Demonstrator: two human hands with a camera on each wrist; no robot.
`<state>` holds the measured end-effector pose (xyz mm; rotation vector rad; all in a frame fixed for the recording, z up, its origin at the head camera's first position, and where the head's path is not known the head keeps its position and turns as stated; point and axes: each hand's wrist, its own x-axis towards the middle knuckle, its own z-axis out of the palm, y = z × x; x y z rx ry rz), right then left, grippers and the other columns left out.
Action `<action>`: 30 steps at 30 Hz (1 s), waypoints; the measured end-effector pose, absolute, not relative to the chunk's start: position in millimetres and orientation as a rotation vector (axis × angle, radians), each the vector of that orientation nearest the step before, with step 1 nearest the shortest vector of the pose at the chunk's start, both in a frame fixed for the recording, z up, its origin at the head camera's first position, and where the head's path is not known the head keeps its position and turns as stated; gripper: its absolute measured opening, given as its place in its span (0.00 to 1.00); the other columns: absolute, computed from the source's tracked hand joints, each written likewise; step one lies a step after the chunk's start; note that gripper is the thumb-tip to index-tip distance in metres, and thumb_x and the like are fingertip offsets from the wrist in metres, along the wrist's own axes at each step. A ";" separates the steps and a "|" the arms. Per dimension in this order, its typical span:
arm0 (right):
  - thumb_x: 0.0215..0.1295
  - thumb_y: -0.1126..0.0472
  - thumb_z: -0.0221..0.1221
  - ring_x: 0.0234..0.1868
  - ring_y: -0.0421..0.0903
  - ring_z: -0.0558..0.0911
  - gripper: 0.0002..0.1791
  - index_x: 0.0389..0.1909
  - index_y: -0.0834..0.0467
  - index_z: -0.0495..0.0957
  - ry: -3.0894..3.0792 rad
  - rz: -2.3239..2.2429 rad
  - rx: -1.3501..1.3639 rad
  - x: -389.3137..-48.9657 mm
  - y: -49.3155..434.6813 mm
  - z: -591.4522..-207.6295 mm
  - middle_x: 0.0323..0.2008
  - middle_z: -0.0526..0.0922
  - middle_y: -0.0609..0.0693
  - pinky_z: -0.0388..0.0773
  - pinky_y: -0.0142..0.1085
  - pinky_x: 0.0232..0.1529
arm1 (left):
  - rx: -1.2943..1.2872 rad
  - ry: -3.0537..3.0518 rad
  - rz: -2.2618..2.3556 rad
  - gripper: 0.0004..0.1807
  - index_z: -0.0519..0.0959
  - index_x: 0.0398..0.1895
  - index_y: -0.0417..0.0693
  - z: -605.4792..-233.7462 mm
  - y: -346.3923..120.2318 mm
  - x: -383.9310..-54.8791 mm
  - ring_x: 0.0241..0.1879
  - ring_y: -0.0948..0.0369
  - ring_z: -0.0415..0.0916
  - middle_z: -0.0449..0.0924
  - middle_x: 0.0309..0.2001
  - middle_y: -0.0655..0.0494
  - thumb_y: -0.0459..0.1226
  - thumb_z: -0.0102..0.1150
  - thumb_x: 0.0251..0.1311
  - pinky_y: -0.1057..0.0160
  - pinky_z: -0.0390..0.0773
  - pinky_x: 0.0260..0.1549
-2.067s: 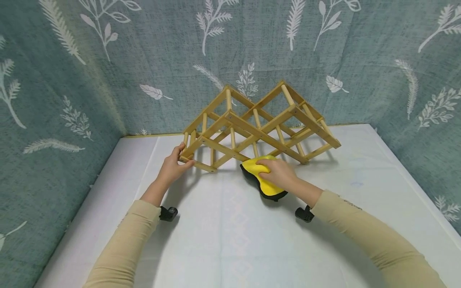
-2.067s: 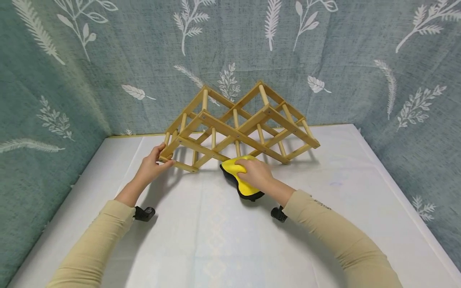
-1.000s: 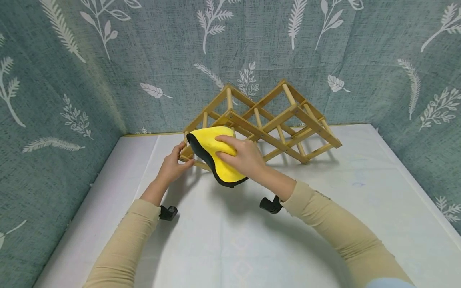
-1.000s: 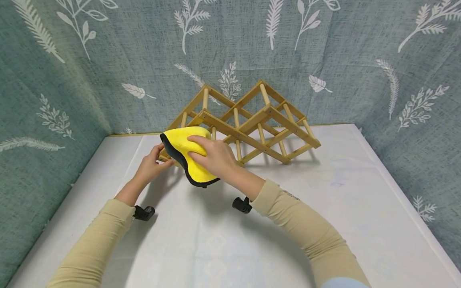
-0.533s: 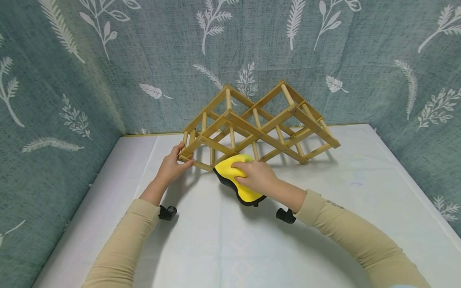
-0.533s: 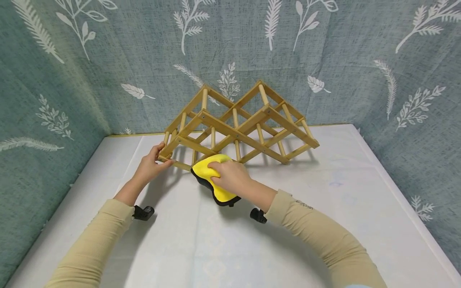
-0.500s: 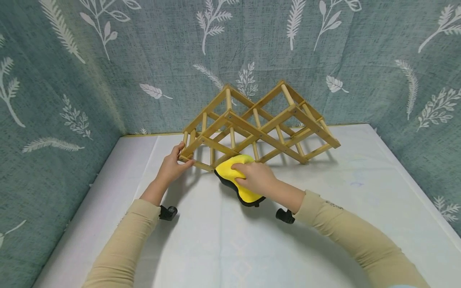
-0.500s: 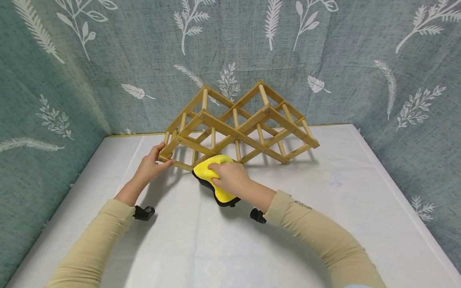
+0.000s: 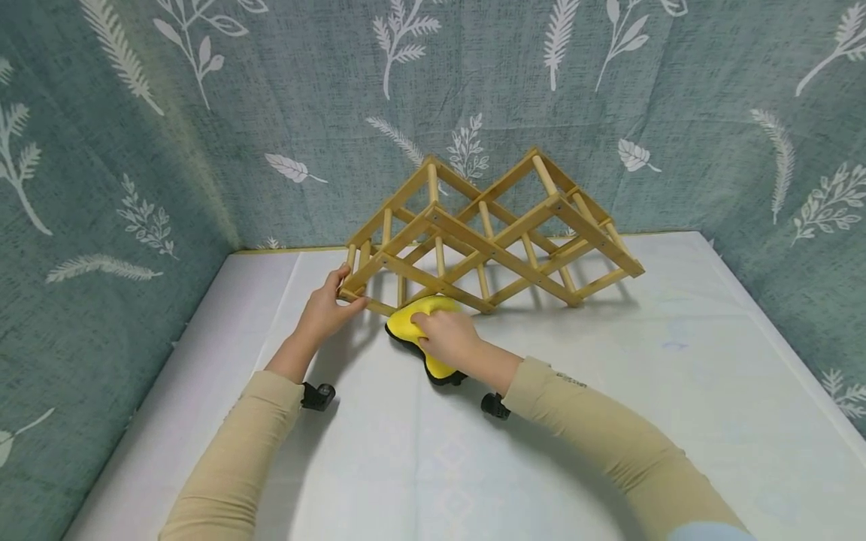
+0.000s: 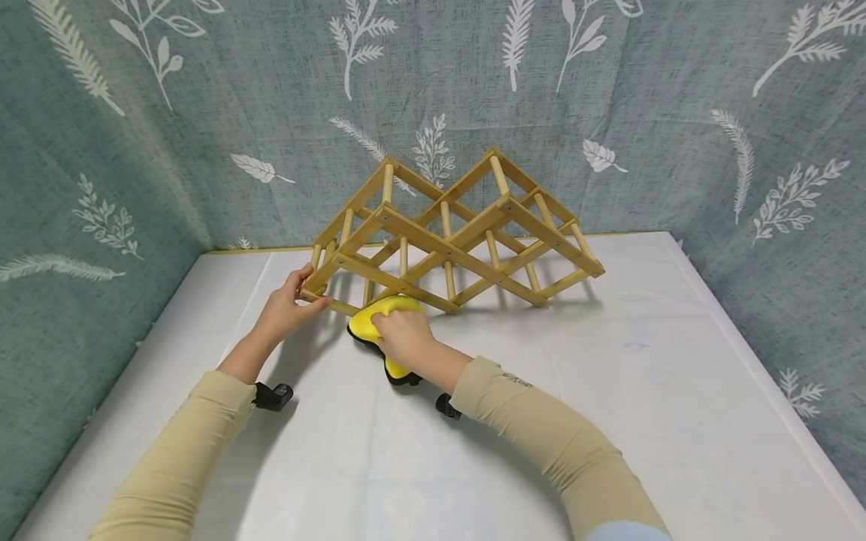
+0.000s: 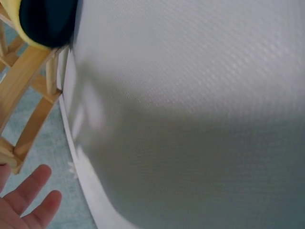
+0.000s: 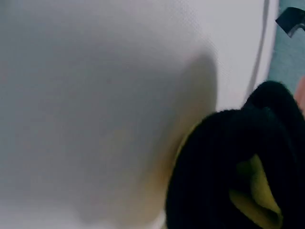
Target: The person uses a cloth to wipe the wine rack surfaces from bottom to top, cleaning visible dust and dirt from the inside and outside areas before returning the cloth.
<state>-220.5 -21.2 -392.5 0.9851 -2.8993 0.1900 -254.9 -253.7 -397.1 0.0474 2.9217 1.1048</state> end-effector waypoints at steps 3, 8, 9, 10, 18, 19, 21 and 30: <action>0.60 0.56 0.60 0.12 0.38 0.64 0.17 0.50 0.53 0.76 -2.886 0.178 0.992 -222.8 -31.6 -393.1 0.14 0.73 0.45 0.60 0.29 0.11 | 0.041 2.925 1.103 0.42 0.47 0.71 0.47 -396.9 -254.1 -255.4 0.62 0.44 0.60 0.55 0.68 0.43 0.47 0.56 0.59 0.45 0.64 0.56; 0.60 0.56 0.59 0.14 0.37 0.67 0.17 0.51 0.53 0.77 -2.887 0.231 0.971 -226.9 -46.1 -395.3 0.17 0.78 0.45 0.66 0.30 0.14 | 0.053 2.925 1.109 0.42 0.47 0.71 0.47 -397.9 -254.7 -255.1 0.61 0.44 0.61 0.56 0.68 0.43 0.48 0.56 0.59 0.45 0.65 0.56; 0.61 0.56 0.59 0.14 0.37 0.67 0.17 0.51 0.53 0.77 -2.891 0.242 0.964 -227.5 -48.2 -395.9 0.17 0.77 0.45 0.66 0.30 0.15 | 0.052 2.922 1.111 0.42 0.47 0.71 0.47 -398.0 -254.8 -254.8 0.61 0.44 0.62 0.56 0.68 0.43 0.48 0.56 0.59 0.45 0.65 0.55; 0.61 0.56 0.59 0.14 0.37 0.66 0.17 0.51 0.53 0.77 -2.897 0.252 0.959 -228.0 -49.9 -396.1 0.17 0.77 0.45 0.66 0.30 0.14 | 0.051 2.919 1.113 0.43 0.47 0.71 0.47 -398.1 -254.7 -254.5 0.61 0.44 0.62 0.56 0.68 0.43 0.49 0.56 0.59 0.45 0.65 0.55; 0.61 0.56 0.58 0.16 0.38 0.69 0.17 0.52 0.53 0.76 -2.893 0.322 0.933 -226.2 -54.7 -396.8 0.20 0.78 0.45 0.65 0.30 0.15 | 0.019 2.898 1.132 0.43 0.46 0.72 0.49 -398.4 -255.0 -254.3 0.61 0.45 0.61 0.58 0.67 0.42 0.49 0.56 0.59 0.45 0.65 0.55; 0.61 0.56 0.58 0.17 0.38 0.70 0.17 0.51 0.53 0.76 -2.888 0.326 0.932 -225.7 -54.8 -397.1 0.20 0.79 0.45 0.66 0.30 0.15 | 0.019 2.896 1.134 0.43 0.46 0.72 0.49 -398.4 -255.2 -254.4 0.61 0.45 0.61 0.58 0.67 0.42 0.48 0.56 0.59 0.45 0.65 0.55; 0.61 0.56 0.59 0.17 0.38 0.70 0.17 0.51 0.53 0.76 -2.872 0.328 0.931 -224.6 -55.0 -397.5 0.21 0.79 0.46 0.66 0.30 0.15 | 0.018 2.896 1.138 0.43 0.46 0.72 0.48 -398.3 -255.3 -254.6 0.61 0.45 0.61 0.57 0.67 0.43 0.48 0.56 0.59 0.45 0.64 0.55; 0.58 0.55 0.61 0.10 0.35 0.62 0.13 0.44 0.53 0.78 -2.712 0.126 0.971 -216.6 -59.2 -401.4 0.14 0.73 0.44 0.59 0.27 0.10 | 0.031 2.905 1.117 0.43 0.47 0.71 0.48 -397.9 -255.1 -253.3 0.59 0.44 0.64 0.65 0.62 0.39 0.50 0.56 0.59 0.44 0.65 0.55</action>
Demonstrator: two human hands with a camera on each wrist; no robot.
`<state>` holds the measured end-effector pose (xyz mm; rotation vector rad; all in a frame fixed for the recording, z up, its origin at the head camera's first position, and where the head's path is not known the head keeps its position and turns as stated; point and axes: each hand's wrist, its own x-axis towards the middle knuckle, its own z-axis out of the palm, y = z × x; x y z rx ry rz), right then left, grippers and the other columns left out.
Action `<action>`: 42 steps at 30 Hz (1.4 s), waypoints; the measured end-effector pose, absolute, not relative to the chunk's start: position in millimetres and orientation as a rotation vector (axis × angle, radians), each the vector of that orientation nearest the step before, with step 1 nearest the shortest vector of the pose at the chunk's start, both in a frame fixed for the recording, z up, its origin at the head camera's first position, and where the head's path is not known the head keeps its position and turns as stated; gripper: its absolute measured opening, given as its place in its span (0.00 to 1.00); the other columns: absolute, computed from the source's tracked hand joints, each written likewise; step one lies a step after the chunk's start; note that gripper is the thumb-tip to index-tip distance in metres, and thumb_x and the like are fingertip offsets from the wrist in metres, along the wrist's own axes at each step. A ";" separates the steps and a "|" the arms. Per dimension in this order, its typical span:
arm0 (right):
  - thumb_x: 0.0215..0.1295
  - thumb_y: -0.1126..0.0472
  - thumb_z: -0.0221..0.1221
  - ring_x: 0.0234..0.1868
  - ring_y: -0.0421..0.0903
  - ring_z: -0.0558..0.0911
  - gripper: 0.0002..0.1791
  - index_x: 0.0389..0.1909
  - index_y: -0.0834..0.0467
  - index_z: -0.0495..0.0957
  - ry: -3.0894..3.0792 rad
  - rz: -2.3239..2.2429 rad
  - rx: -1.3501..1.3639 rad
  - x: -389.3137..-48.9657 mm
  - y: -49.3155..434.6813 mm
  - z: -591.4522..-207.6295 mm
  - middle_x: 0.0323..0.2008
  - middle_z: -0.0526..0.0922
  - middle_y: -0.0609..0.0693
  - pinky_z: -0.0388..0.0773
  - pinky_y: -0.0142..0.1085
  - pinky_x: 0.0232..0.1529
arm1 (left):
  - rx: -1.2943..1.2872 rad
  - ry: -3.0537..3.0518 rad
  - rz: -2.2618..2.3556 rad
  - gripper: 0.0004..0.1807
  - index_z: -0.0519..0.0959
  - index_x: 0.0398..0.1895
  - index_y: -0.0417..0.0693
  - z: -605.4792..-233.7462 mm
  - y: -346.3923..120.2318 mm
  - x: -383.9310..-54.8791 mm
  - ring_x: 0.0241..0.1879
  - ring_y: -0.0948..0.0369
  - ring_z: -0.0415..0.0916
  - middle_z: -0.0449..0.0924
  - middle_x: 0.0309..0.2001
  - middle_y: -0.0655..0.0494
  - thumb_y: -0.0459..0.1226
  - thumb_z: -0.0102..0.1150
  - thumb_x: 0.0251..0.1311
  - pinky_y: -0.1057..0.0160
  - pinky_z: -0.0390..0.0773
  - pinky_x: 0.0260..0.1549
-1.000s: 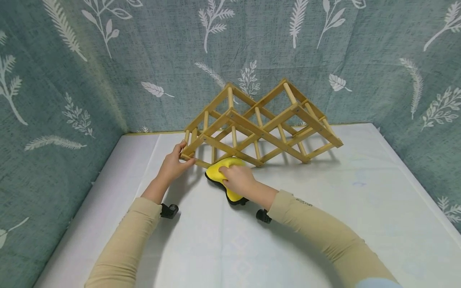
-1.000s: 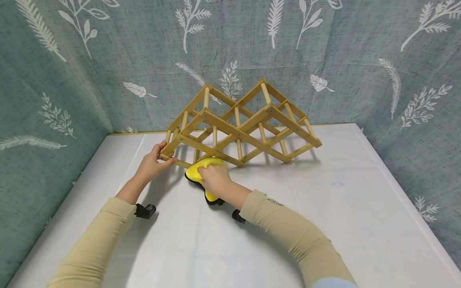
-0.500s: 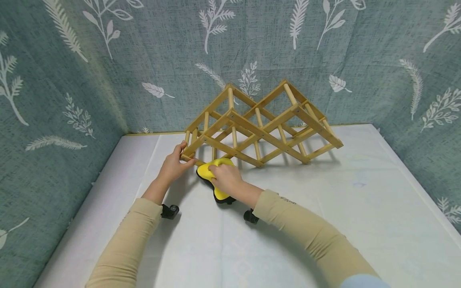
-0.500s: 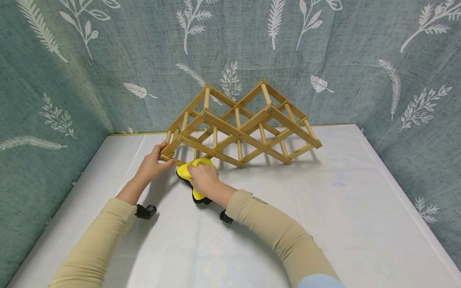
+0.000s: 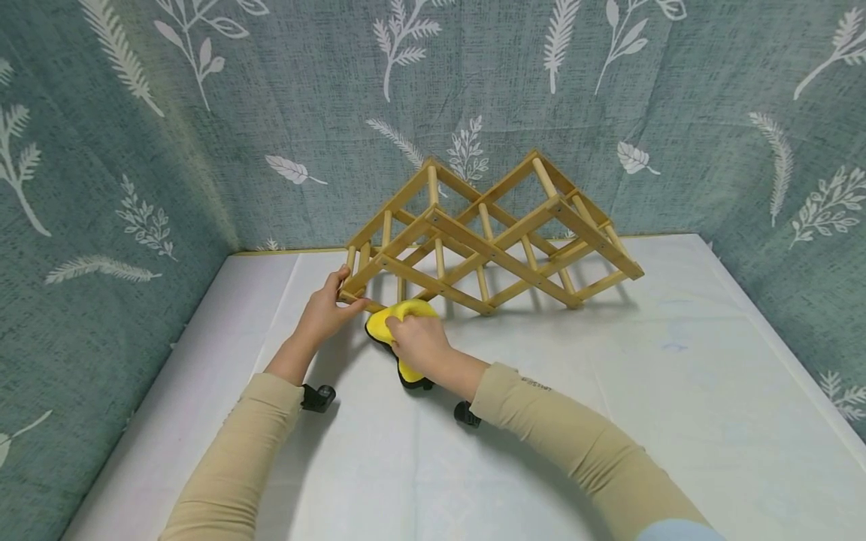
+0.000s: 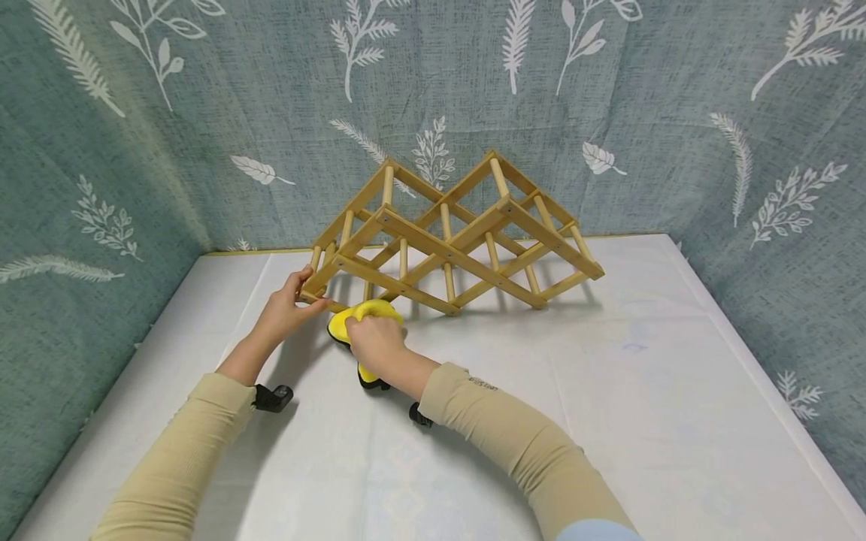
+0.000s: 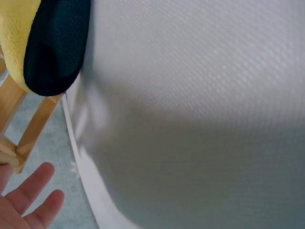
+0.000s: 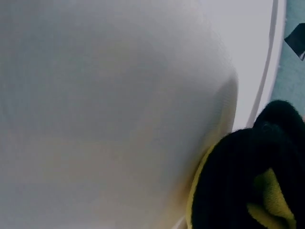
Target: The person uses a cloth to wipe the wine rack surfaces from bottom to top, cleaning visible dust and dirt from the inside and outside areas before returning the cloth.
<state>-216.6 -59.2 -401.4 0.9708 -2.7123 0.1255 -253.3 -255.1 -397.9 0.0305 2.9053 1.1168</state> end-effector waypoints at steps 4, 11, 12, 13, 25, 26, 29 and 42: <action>0.59 0.56 0.60 0.09 0.35 0.60 0.11 0.42 0.52 0.78 -2.658 0.078 0.986 -213.4 -61.6 -402.4 0.14 0.74 0.44 0.57 0.27 0.09 | 0.028 2.892 1.129 0.43 0.46 0.71 0.48 -397.4 -255.0 -252.4 0.59 0.45 0.64 0.66 0.61 0.39 0.49 0.56 0.59 0.44 0.65 0.55; 0.62 0.56 0.58 0.11 0.37 0.64 0.10 0.43 0.52 0.78 -2.676 0.040 1.025 -209.9 -66.3 -403.7 0.17 0.75 0.46 0.58 0.28 0.09 | 0.026 2.881 1.123 0.42 0.46 0.71 0.48 -397.5 -254.9 -254.3 0.60 0.44 0.63 0.64 0.63 0.39 0.49 0.56 0.60 0.44 0.64 0.55; 0.62 0.56 0.58 0.12 0.37 0.66 0.10 0.43 0.52 0.78 -2.681 0.041 1.041 -209.6 -66.9 -403.6 0.17 0.75 0.46 0.60 0.28 0.09 | 0.025 2.880 1.123 0.43 0.46 0.71 0.48 -397.4 -254.5 -254.5 0.60 0.44 0.64 0.64 0.62 0.39 0.49 0.56 0.59 0.45 0.64 0.55; 0.62 0.56 0.57 0.12 0.37 0.67 0.11 0.44 0.52 0.78 -2.688 0.047 1.058 -209.5 -67.7 -403.3 0.18 0.76 0.46 0.61 0.27 0.09 | 0.025 2.878 1.125 0.43 0.46 0.71 0.48 -396.9 -254.3 -254.7 0.59 0.44 0.64 0.65 0.61 0.39 0.49 0.56 0.59 0.45 0.65 0.55; 0.60 0.54 0.60 0.15 0.38 0.73 0.14 0.47 0.50 0.76 -2.725 0.112 1.130 -211.9 -79.7 -399.8 0.20 0.78 0.44 0.69 0.29 0.14 | 0.017 2.862 1.150 0.45 0.46 0.72 0.50 -396.0 -255.3 -253.4 0.59 0.45 0.65 0.67 0.59 0.40 0.52 0.57 0.57 0.45 0.66 0.54; 0.60 0.54 0.60 0.16 0.38 0.73 0.14 0.47 0.50 0.76 -2.718 0.109 1.139 -211.4 -80.1 -400.0 0.20 0.78 0.44 0.69 0.29 0.14 | 0.019 2.861 1.149 0.45 0.46 0.72 0.50 -396.3 -255.5 -253.2 0.59 0.44 0.64 0.67 0.60 0.40 0.52 0.57 0.57 0.45 0.66 0.54; 0.61 0.54 0.59 0.16 0.38 0.73 0.14 0.47 0.51 0.76 -2.733 0.102 1.126 -211.1 -78.4 -399.6 0.20 0.78 0.45 0.68 0.29 0.14 | 0.015 2.862 1.143 0.45 0.46 0.72 0.50 -396.2 -254.8 -251.8 0.59 0.44 0.64 0.66 0.61 0.40 0.52 0.57 0.57 0.45 0.66 0.54; 0.62 0.55 0.58 0.23 0.41 0.76 0.15 0.48 0.55 0.76 -3.041 0.239 0.878 -217.4 -52.2 -388.1 0.31 0.82 0.50 0.72 0.33 0.19 | 0.039 2.874 1.113 0.43 0.45 0.72 0.50 -396.1 -255.7 -252.1 0.61 0.44 0.62 0.61 0.64 0.40 0.52 0.54 0.59 0.45 0.67 0.53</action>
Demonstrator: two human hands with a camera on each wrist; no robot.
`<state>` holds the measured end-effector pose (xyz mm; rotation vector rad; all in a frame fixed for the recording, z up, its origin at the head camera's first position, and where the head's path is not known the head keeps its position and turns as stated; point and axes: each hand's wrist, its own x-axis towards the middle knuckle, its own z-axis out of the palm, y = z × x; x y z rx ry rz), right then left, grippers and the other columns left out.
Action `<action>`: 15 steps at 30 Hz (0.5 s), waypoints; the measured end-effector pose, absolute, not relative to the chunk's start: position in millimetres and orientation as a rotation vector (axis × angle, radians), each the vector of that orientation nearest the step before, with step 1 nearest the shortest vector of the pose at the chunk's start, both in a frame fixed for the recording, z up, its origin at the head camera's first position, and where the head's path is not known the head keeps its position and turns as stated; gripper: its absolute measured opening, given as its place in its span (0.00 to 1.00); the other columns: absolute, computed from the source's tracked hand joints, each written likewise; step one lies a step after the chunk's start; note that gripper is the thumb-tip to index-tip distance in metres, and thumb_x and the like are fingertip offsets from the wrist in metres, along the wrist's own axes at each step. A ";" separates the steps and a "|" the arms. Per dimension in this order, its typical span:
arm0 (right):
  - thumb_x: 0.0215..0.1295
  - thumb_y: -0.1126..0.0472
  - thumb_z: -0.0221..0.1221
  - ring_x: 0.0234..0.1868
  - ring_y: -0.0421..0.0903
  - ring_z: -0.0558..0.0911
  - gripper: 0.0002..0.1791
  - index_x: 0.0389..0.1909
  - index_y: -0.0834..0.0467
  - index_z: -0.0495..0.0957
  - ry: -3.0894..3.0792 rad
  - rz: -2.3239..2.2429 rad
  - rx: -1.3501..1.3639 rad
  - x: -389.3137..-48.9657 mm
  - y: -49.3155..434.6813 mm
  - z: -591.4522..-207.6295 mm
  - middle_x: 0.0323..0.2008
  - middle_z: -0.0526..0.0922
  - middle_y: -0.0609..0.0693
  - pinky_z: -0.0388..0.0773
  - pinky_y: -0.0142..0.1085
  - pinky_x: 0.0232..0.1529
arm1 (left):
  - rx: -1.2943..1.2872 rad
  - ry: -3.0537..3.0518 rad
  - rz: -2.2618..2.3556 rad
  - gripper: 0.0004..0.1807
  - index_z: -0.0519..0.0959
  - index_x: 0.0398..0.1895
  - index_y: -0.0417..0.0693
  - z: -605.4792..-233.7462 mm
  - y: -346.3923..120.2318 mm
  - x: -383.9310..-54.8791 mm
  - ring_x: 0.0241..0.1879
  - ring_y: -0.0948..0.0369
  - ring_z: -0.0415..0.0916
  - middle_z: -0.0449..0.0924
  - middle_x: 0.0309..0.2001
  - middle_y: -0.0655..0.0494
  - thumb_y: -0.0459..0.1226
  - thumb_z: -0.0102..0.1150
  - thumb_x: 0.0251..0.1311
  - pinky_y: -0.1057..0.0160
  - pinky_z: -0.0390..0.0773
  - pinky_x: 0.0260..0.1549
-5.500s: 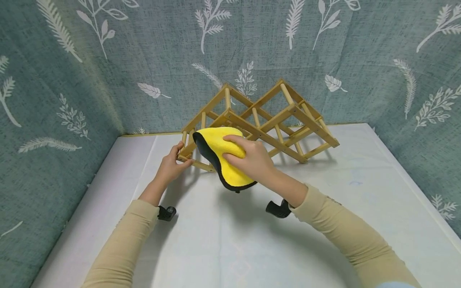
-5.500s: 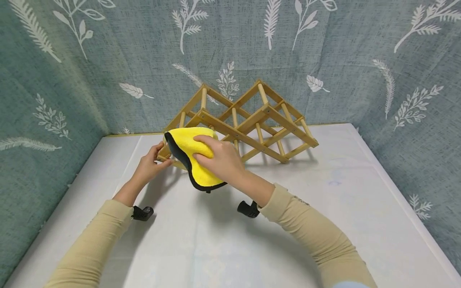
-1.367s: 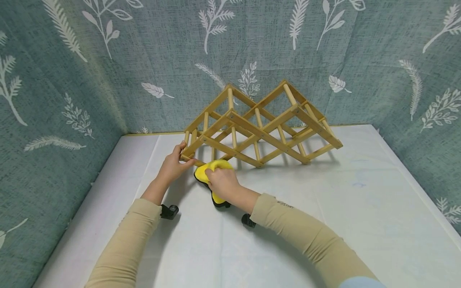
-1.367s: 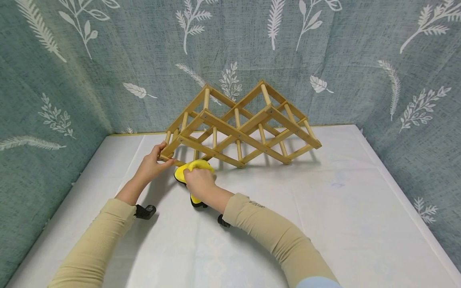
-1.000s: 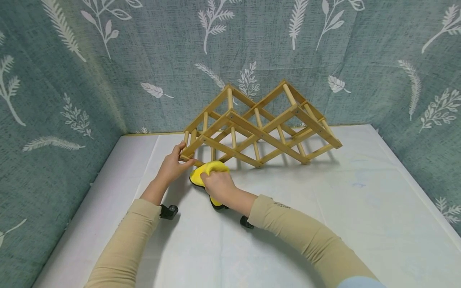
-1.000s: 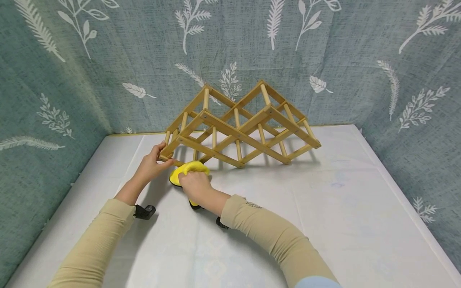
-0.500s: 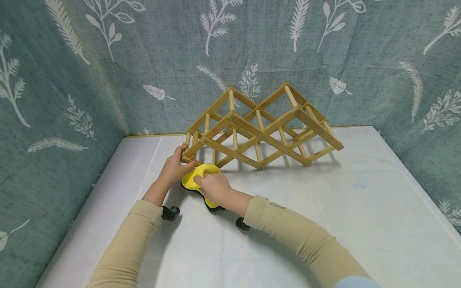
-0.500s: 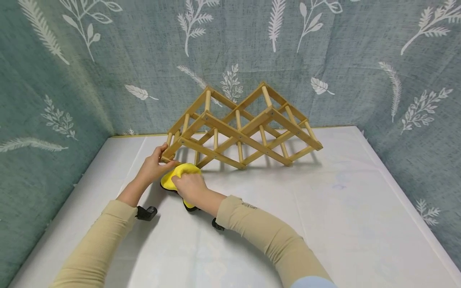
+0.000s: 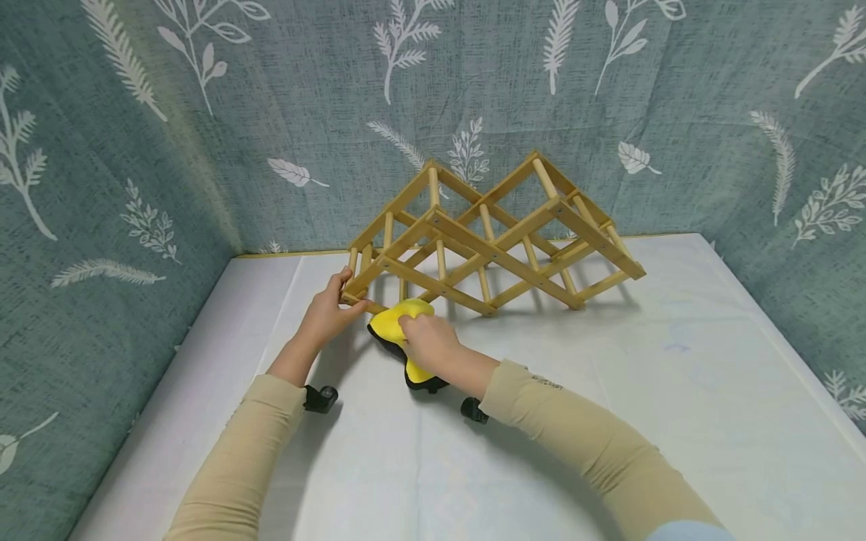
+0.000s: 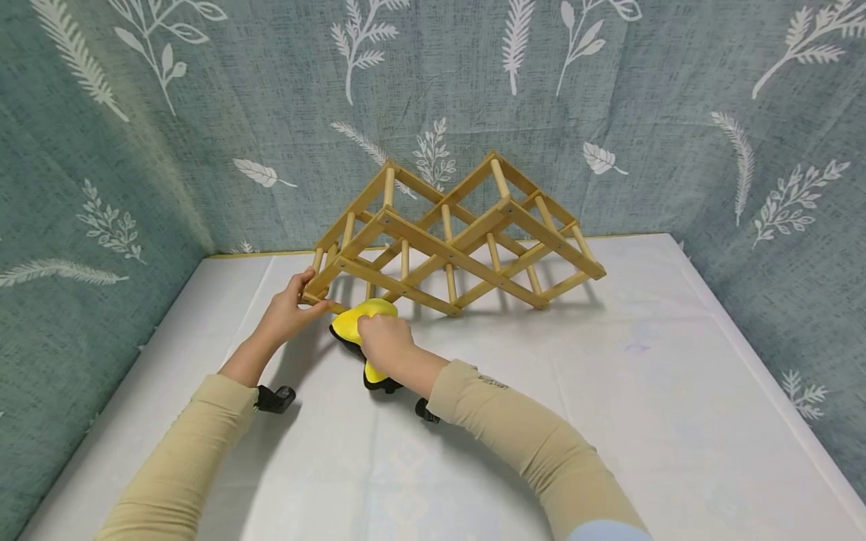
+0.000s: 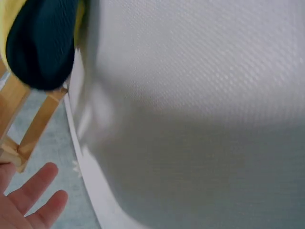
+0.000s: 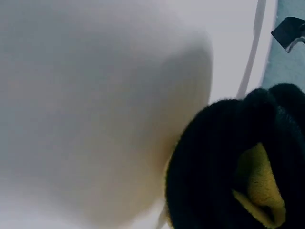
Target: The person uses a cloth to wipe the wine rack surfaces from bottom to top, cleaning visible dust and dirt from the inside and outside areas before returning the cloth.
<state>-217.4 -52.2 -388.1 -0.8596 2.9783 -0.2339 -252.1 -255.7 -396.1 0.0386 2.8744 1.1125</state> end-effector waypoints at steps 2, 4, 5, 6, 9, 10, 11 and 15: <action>0.62 0.56 0.57 0.23 0.41 0.76 0.16 0.50 0.55 0.75 2.966 -0.262 -0.822 -217.3 -42.1 -387.0 0.32 0.82 0.50 0.71 0.33 0.19 | 0.043 2.872 1.111 0.43 0.45 0.72 0.51 -395.9 -255.3 -252.5 0.62 0.44 0.61 0.61 0.64 0.40 0.52 0.54 0.59 0.46 0.67 0.53; 0.62 0.57 0.57 0.21 0.40 0.73 0.16 0.51 0.55 0.75 2.966 -0.290 -0.800 -216.8 -30.5 -386.9 0.30 0.81 0.50 0.69 0.32 0.17 | 0.045 2.873 1.106 0.43 0.45 0.72 0.51 -395.4 -255.1 -252.7 0.62 0.44 0.61 0.62 0.64 0.40 0.52 0.54 0.59 0.46 0.67 0.53; 0.62 0.58 0.57 0.19 0.40 0.71 0.17 0.51 0.55 0.75 2.970 -0.310 -0.803 -216.4 -24.4 -387.3 0.27 0.81 0.50 0.67 0.31 0.16 | 0.042 2.873 1.102 0.43 0.45 0.72 0.51 -395.2 -255.0 -252.7 0.62 0.44 0.61 0.63 0.63 0.40 0.52 0.54 0.59 0.46 0.67 0.53; 0.61 0.59 0.57 0.18 0.40 0.70 0.17 0.52 0.56 0.75 2.978 -0.328 -0.808 -215.8 -18.3 -387.1 0.24 0.80 0.50 0.65 0.31 0.15 | 0.038 2.874 1.100 0.43 0.45 0.72 0.51 -394.7 -254.9 -252.5 0.62 0.44 0.61 0.64 0.63 0.39 0.52 0.54 0.60 0.46 0.67 0.54; 0.61 0.60 0.57 0.14 0.40 0.65 0.18 0.52 0.56 0.75 2.999 -0.390 -0.840 -213.8 -0.5 -386.6 0.16 0.74 0.47 0.60 0.29 0.13 | 0.036 2.878 1.097 0.43 0.45 0.72 0.49 -393.5 -254.9 -251.7 0.61 0.43 0.61 0.64 0.62 0.39 0.51 0.54 0.60 0.45 0.65 0.55; 0.61 0.60 0.57 0.14 0.39 0.63 0.18 0.53 0.56 0.75 2.999 -0.411 -0.846 -212.8 5.1 -385.8 0.15 0.72 0.46 0.58 0.29 0.12 | 0.037 2.878 1.095 0.43 0.45 0.72 0.49 -393.2 -254.9 -251.5 0.61 0.43 0.61 0.64 0.62 0.39 0.51 0.54 0.60 0.45 0.65 0.55; 0.61 0.59 0.58 0.13 0.39 0.62 0.18 0.53 0.57 0.75 3.005 -0.422 -0.858 -212.0 10.7 -385.2 0.13 0.71 0.46 0.57 0.28 0.12 | 0.040 2.875 1.097 0.43 0.44 0.72 0.49 -393.0 -254.9 -251.4 0.61 0.43 0.61 0.64 0.62 0.38 0.51 0.54 0.60 0.44 0.65 0.55; 0.60 0.59 0.58 0.12 0.39 0.61 0.19 0.54 0.56 0.74 3.029 -0.486 -0.875 -208.9 33.0 -381.6 0.12 0.72 0.46 0.55 0.28 0.12 | 0.054 2.874 1.096 0.44 0.44 0.72 0.48 -393.4 -255.4 -251.0 0.62 0.42 0.60 0.62 0.63 0.38 0.52 0.54 0.59 0.44 0.64 0.55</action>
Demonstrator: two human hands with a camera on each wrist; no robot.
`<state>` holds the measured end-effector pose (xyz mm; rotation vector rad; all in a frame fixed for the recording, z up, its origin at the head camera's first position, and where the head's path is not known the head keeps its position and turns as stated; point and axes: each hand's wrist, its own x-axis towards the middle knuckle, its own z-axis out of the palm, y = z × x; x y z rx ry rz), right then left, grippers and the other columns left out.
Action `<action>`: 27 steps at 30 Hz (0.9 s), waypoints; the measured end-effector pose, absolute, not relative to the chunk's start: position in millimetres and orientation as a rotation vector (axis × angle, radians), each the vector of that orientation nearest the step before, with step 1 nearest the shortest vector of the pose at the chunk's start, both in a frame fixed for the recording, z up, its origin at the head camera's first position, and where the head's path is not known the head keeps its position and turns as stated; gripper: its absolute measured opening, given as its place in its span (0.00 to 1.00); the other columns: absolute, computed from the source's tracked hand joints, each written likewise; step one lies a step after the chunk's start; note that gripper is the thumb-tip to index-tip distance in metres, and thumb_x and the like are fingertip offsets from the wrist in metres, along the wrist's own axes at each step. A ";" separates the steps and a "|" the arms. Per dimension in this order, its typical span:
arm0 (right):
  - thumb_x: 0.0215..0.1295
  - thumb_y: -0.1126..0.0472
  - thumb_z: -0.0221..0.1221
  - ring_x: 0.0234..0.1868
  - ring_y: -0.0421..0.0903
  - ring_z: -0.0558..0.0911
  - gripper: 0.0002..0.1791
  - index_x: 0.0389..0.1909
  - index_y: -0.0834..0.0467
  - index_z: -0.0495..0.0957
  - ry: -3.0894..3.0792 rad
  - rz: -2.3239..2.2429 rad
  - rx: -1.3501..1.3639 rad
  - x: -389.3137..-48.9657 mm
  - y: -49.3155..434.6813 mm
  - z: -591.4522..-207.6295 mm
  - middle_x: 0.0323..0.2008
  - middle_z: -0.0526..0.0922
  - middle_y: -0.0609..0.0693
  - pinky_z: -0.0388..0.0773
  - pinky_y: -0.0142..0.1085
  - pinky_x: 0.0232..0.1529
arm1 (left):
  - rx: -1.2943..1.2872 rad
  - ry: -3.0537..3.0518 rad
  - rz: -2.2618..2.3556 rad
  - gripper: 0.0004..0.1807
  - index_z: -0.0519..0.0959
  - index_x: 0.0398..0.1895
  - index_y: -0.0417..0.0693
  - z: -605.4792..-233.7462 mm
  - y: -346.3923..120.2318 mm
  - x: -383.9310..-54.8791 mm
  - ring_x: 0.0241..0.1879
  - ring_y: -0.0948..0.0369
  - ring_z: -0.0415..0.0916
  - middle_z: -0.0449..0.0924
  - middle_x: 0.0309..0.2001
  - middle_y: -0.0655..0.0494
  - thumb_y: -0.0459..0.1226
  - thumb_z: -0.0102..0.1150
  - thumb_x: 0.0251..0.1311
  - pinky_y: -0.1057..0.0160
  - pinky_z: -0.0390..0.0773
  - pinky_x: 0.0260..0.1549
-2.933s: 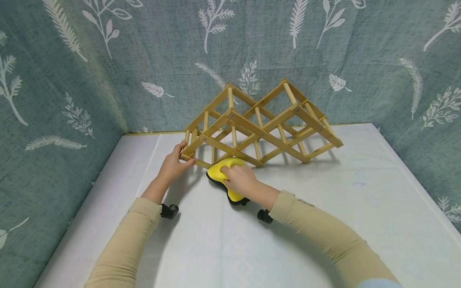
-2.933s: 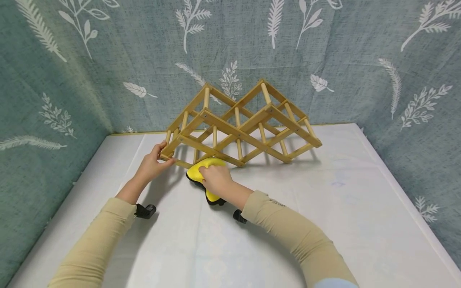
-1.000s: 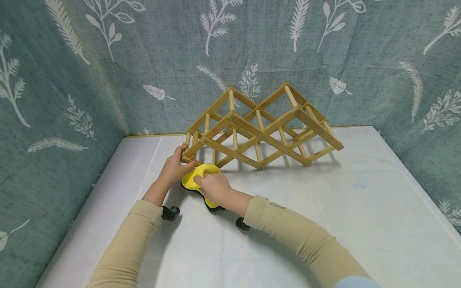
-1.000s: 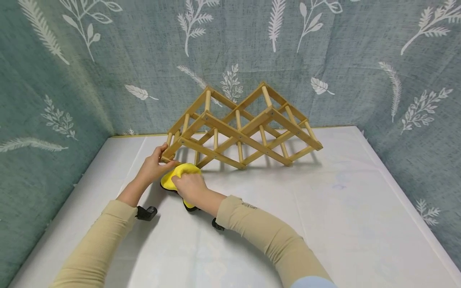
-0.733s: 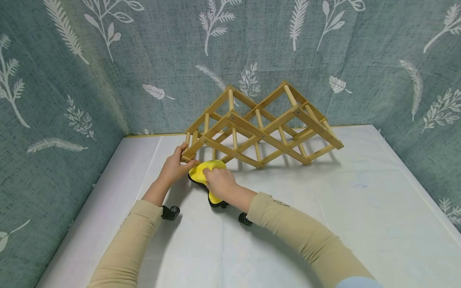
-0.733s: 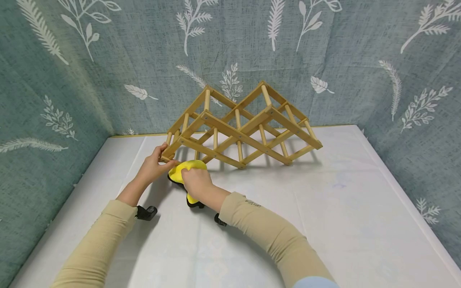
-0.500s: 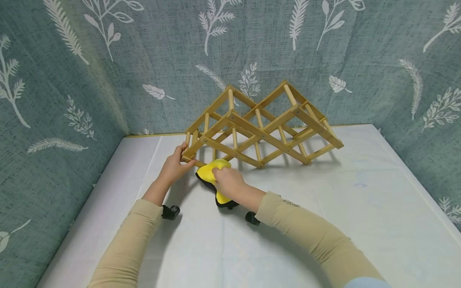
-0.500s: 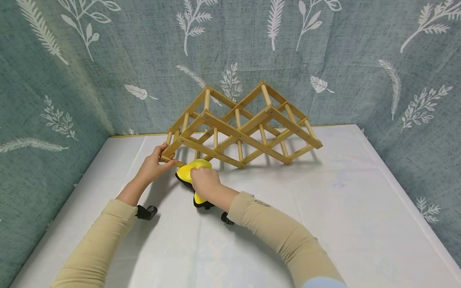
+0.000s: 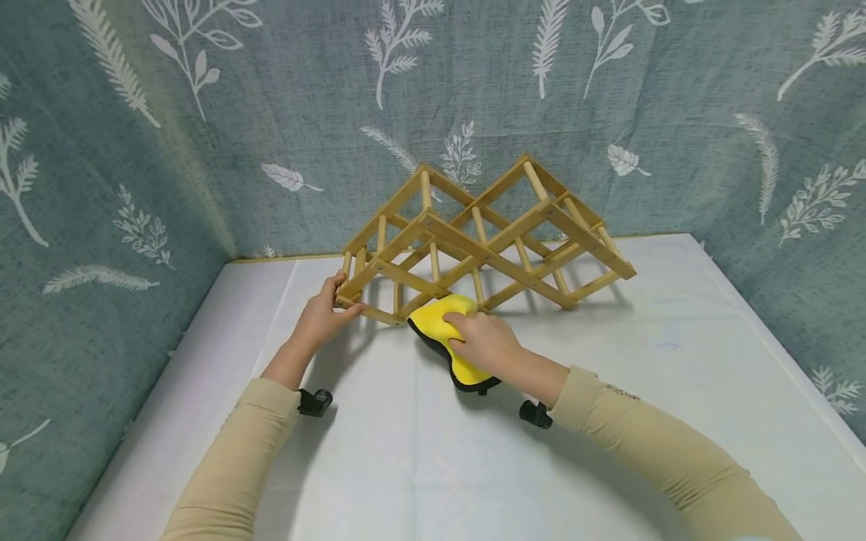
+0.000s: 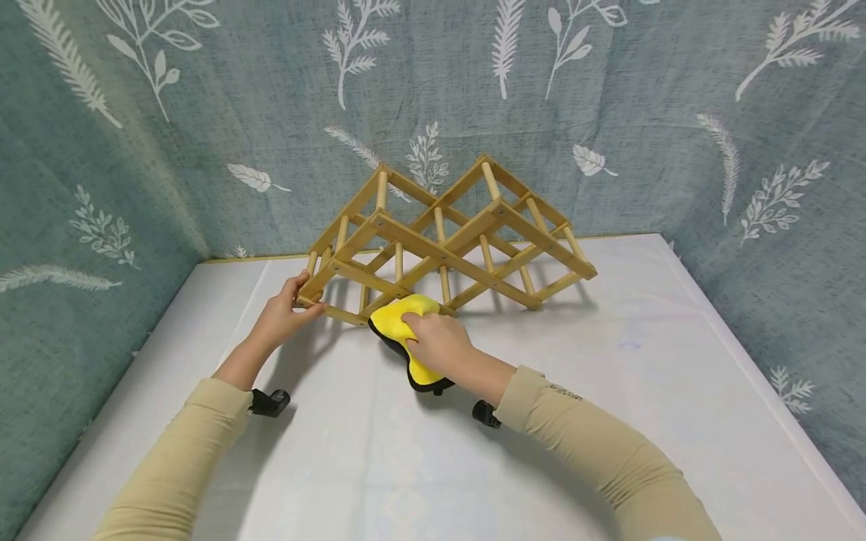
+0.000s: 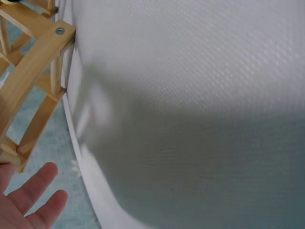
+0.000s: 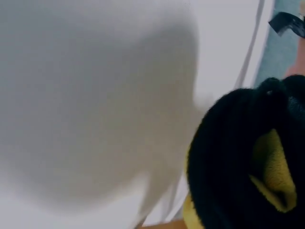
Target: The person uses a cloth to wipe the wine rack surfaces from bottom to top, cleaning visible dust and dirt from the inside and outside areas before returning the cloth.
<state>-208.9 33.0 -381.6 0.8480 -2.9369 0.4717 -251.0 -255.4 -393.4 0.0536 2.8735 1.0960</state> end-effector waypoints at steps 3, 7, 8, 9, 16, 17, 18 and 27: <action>0.60 0.58 0.59 0.14 0.40 0.63 0.20 0.54 0.56 0.75 -2.907 0.507 0.825 -206.0 51.3 -380.5 0.19 0.79 0.49 0.57 0.28 0.14 | 0.052 2.873 1.099 0.44 0.44 0.72 0.49 -394.6 -256.0 -250.5 0.61 0.42 0.60 0.60 0.65 0.38 0.52 0.54 0.60 0.44 0.66 0.54; 0.59 0.57 0.59 0.16 0.40 0.64 0.20 0.54 0.55 0.75 -2.897 0.581 0.750 -198.9 78.5 -378.9 0.26 0.82 0.51 0.59 0.30 0.16 | 0.060 2.878 1.084 0.44 0.44 0.72 0.49 -394.9 -256.9 -250.4 0.61 0.41 0.61 0.59 0.65 0.38 0.52 0.53 0.60 0.44 0.67 0.52; 0.59 0.57 0.59 0.16 0.40 0.64 0.20 0.54 0.55 0.75 -2.887 0.600 0.731 -196.8 86.0 -378.3 0.23 0.81 0.50 0.59 0.30 0.16 | 0.061 2.879 1.076 0.44 0.44 0.72 0.49 -394.5 -256.7 -250.6 0.61 0.41 0.60 0.59 0.65 0.38 0.53 0.53 0.60 0.44 0.67 0.52; 0.59 0.57 0.59 0.16 0.40 0.63 0.21 0.54 0.55 0.75 -2.875 0.622 0.712 -194.8 93.7 -377.4 0.21 0.80 0.49 0.58 0.30 0.17 | 0.061 2.880 1.063 0.44 0.43 0.72 0.50 -394.0 -256.5 -250.9 0.61 0.41 0.61 0.59 0.65 0.38 0.53 0.53 0.59 0.44 0.67 0.52; 0.59 0.58 0.59 0.14 0.40 0.60 0.21 0.54 0.57 0.75 -2.811 0.747 0.561 -188.8 149.5 -371.3 0.20 0.79 0.51 0.58 0.32 0.18 | 0.089 2.904 0.872 0.45 0.42 0.72 0.49 -386.8 -257.3 -252.9 0.59 0.39 0.62 0.61 0.63 0.33 0.57 0.50 0.60 0.41 0.67 0.50; 0.59 0.58 0.59 0.14 0.40 0.60 0.21 0.54 0.57 0.75 -2.814 0.755 0.530 -188.7 157.0 -369.9 0.20 0.79 0.52 0.59 0.32 0.18 | 0.103 2.910 0.845 0.45 0.43 0.72 0.48 -385.4 -258.0 -253.2 0.59 0.38 0.62 0.61 0.62 0.33 0.57 0.50 0.60 0.41 0.68 0.49; 0.60 0.58 0.59 0.14 0.40 0.60 0.21 0.55 0.58 0.75 -2.813 0.763 0.502 -188.5 164.4 -368.8 0.20 0.79 0.53 0.59 0.33 0.18 | 0.113 2.911 0.828 0.44 0.44 0.72 0.48 -383.6 -258.4 -253.4 0.58 0.38 0.62 0.62 0.62 0.33 0.56 0.50 0.60 0.41 0.68 0.49; 0.58 0.60 0.60 0.13 0.43 0.66 0.21 0.52 0.63 0.75 -2.690 0.733 0.345 -179.9 221.3 -357.0 0.20 0.80 0.61 0.64 0.34 0.18 | 0.200 2.963 0.785 0.48 0.43 0.72 0.44 -353.7 -248.5 -255.2 0.59 0.38 0.61 0.58 0.64 0.33 0.57 0.52 0.58 0.39 0.65 0.51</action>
